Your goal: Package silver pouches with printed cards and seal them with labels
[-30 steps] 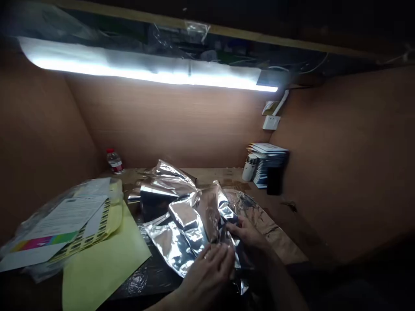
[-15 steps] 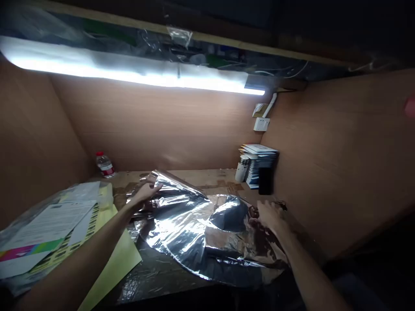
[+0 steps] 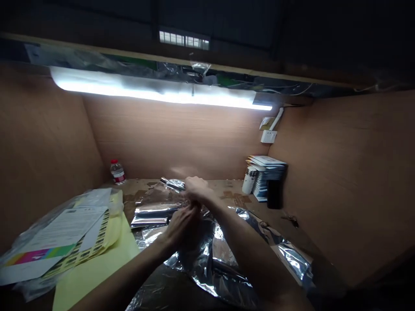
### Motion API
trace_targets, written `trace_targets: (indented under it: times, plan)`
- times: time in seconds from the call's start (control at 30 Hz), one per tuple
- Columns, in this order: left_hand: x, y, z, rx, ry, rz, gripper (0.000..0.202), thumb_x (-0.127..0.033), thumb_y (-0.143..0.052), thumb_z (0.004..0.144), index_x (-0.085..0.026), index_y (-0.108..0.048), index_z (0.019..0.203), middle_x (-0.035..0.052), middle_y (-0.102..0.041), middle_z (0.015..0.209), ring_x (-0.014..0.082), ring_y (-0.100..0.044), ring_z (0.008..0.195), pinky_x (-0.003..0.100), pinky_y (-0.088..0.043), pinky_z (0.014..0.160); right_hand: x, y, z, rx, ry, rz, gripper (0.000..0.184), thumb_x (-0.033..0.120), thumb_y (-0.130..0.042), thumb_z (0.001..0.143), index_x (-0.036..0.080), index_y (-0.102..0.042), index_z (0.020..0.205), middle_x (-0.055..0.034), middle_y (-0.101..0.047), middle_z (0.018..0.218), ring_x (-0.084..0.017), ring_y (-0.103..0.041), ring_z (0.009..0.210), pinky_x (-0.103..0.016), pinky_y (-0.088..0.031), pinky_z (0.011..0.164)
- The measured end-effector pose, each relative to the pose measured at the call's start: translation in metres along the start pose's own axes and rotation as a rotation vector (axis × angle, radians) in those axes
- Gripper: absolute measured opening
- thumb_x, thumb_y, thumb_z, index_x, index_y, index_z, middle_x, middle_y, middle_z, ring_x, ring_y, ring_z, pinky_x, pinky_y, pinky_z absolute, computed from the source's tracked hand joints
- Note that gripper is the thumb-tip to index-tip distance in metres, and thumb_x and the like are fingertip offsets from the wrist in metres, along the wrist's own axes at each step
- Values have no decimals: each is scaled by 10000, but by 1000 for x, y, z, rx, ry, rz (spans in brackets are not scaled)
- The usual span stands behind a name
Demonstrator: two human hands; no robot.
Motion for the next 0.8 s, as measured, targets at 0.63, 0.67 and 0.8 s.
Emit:
trace_targets:
  times: [0.63,0.67,0.8]
  plan:
    - [27,-73,-71,309,-346,260,379,-39,-504,851,-216,-746,1083,109,-730,1027,317,-641,971,470,-486,876,-216,-40,-365,-486,-941,-35,330,374,-502,934,230,-577,646,-111,-695,678,-238,-615,617,-319,-405,598]
    - [28,-76,-73,368,-352,265,322,-63,-533,845,-221,-756,1016,106,-731,997,326,-643,955,491,-481,874,-215,-46,-372,-433,-970,-65,261,367,-550,915,233,-619,702,-111,-712,716,-254,-640,652,-328,-424,617]
    - [15,-72,-59,477,-332,95,208,-324,-641,909,-289,-754,1081,84,-750,1131,349,-643,1087,525,-467,929,-195,-31,-364,-395,-973,-348,309,417,-619,932,203,-676,1147,-187,-714,1145,-354,-645,1092,-427,-490,890]
Point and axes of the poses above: each hand's wrist, its own z-axis towards the middle knuckle, its own y-axis out of the back of the hand, x = y × z, the point moved 8 cm from there along z, towards the middle knuckle
